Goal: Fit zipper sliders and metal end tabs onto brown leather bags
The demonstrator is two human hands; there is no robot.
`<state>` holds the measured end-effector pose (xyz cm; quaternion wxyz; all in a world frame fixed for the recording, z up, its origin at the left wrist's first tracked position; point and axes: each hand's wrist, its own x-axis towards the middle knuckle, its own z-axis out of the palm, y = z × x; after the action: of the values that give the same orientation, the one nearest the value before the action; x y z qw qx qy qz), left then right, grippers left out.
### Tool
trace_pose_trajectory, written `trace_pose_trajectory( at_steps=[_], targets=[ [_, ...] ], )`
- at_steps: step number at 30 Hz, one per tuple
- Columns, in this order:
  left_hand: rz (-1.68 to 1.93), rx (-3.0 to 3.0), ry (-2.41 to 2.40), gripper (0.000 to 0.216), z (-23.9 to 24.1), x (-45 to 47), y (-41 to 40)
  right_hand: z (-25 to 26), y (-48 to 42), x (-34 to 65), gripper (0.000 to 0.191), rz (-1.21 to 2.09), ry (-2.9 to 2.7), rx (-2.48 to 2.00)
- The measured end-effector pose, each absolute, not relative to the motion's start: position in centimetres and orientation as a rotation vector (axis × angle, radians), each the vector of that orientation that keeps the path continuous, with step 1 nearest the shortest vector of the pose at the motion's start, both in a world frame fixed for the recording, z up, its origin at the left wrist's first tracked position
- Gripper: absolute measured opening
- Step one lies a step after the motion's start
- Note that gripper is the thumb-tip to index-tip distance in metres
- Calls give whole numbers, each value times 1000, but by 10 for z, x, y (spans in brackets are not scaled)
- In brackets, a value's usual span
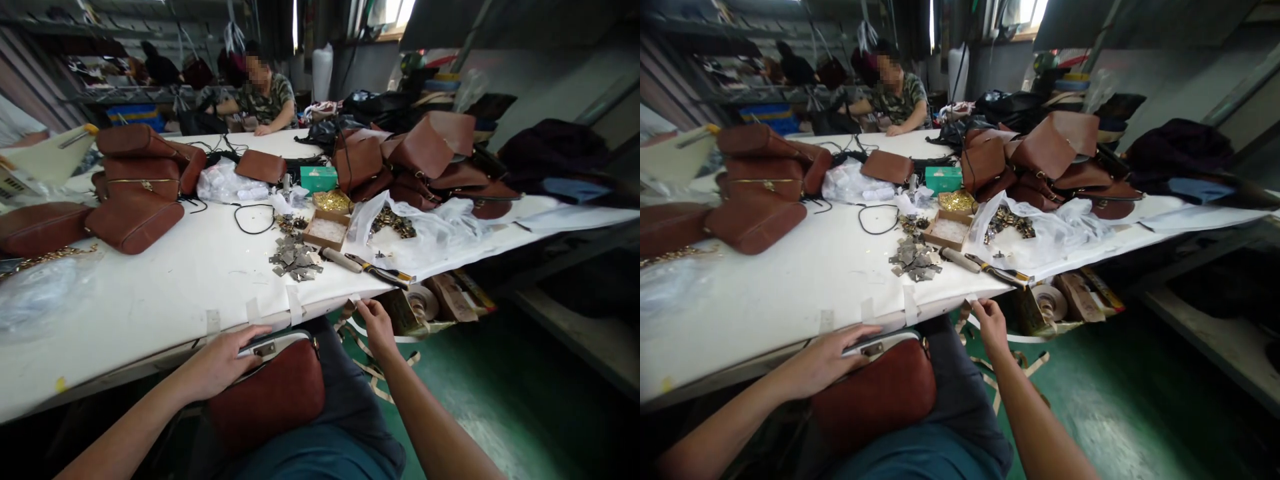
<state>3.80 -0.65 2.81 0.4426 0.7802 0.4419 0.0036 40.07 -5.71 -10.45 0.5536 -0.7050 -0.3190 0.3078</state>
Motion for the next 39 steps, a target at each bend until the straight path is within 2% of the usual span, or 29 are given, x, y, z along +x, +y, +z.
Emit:
trace_pose_trajectory(
  at_steps=[19, 25, 32, 39],
  targets=[
    [-3, 2063, 1084, 49, 25, 41, -10, -101, -46, 394, 48, 1039, -498, -1452],
    [-16, 2079, 1075, 50, 24, 41, -9, -95, -48, 400, 44, 1085, -470, -1441],
    [7, 2082, 1051, 48, 24, 41, -8, -83, -50, 399, 45, 1276, -451, -1444],
    [-122, 2128, 1055, 31, 37, 45, 2, -80, -48, 403, 37, 1270, -455, -1546]
  ],
)
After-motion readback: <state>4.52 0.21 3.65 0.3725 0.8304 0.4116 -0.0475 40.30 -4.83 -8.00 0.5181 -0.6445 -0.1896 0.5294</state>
